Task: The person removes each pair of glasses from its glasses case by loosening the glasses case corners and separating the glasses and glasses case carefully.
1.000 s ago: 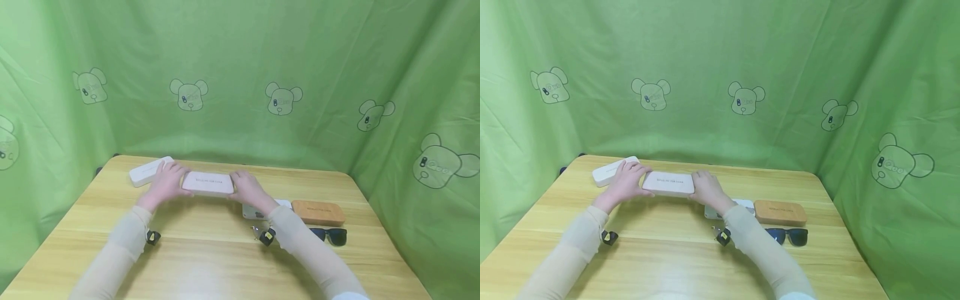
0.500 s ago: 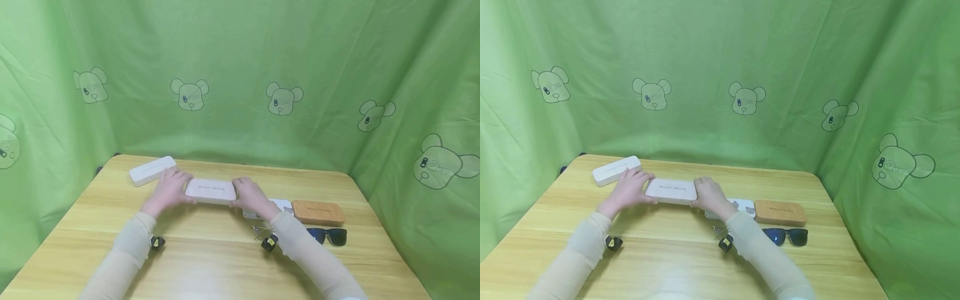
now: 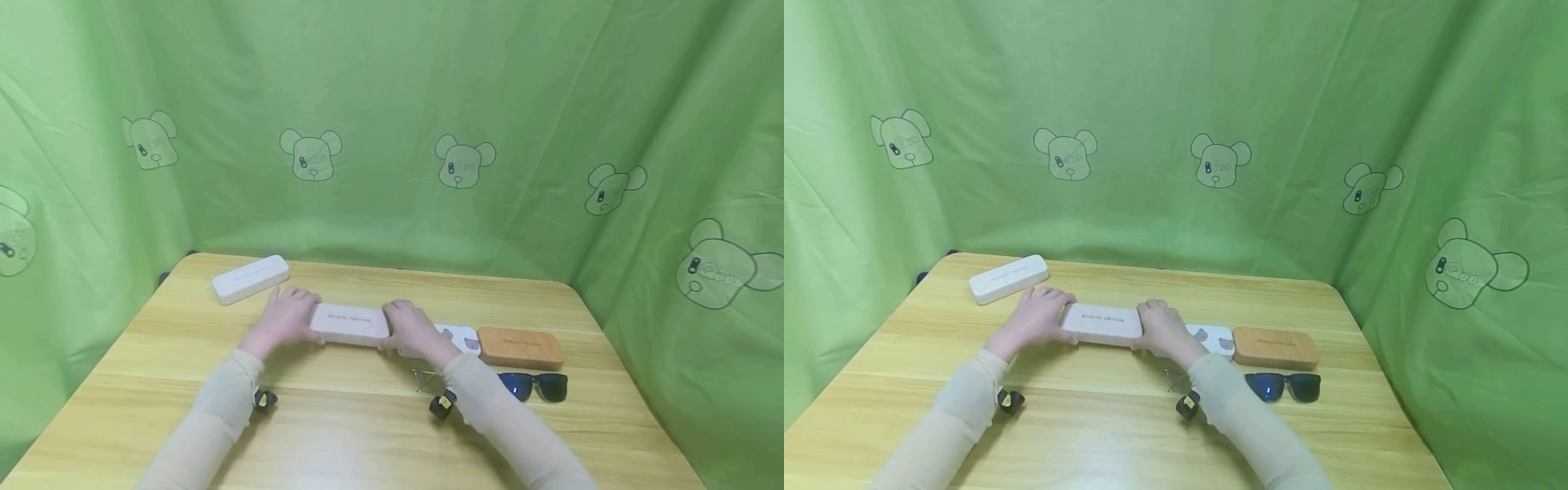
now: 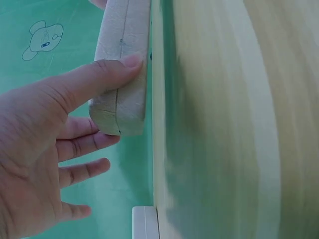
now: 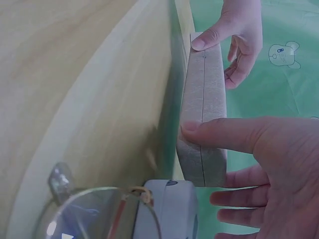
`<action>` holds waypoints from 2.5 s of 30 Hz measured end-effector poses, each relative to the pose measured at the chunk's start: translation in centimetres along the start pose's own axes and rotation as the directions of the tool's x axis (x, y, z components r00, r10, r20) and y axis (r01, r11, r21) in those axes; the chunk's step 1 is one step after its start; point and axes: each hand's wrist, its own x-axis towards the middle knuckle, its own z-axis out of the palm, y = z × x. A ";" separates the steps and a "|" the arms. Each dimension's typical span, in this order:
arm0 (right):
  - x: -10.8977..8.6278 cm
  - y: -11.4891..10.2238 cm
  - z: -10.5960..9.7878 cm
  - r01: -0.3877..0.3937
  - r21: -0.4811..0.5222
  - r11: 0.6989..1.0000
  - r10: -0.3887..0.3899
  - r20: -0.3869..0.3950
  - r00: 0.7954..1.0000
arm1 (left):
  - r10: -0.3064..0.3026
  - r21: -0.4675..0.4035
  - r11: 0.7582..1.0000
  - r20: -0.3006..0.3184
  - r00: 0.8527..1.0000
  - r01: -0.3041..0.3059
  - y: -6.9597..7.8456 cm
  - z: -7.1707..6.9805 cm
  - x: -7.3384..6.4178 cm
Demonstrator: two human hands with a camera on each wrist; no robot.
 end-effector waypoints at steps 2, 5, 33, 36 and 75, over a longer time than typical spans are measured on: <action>-0.1 0.1 0.2 -0.003 -0.001 1.000 0.003 0.007 1.000 | -0.008 0.006 1.000 0.025 1.000 0.008 0.2 0.1 0.0; -0.2 0.2 0.5 -0.004 -0.007 1.000 0.004 0.010 1.000 | -0.017 0.019 1.000 0.053 0.998 0.016 0.5 0.4 0.1; -1.0 0.9 1.1 -0.010 0.031 0.999 0.009 0.028 1.000 | -0.116 -0.080 0.989 0.130 0.985 0.127 2.0 1.6 -0.4; -1.3 0.6 0.9 -0.007 0.020 1.000 0.007 0.025 1.000 | -0.137 -0.126 0.980 0.137 0.981 0.154 2.1 1.6 -0.7; 0.5 -3.0 3.0 -0.020 0.193 0.981 0.026 -0.027 0.999 | -0.205 -0.525 0.824 0.077 0.976 0.215 -0.8 5.5 -1.7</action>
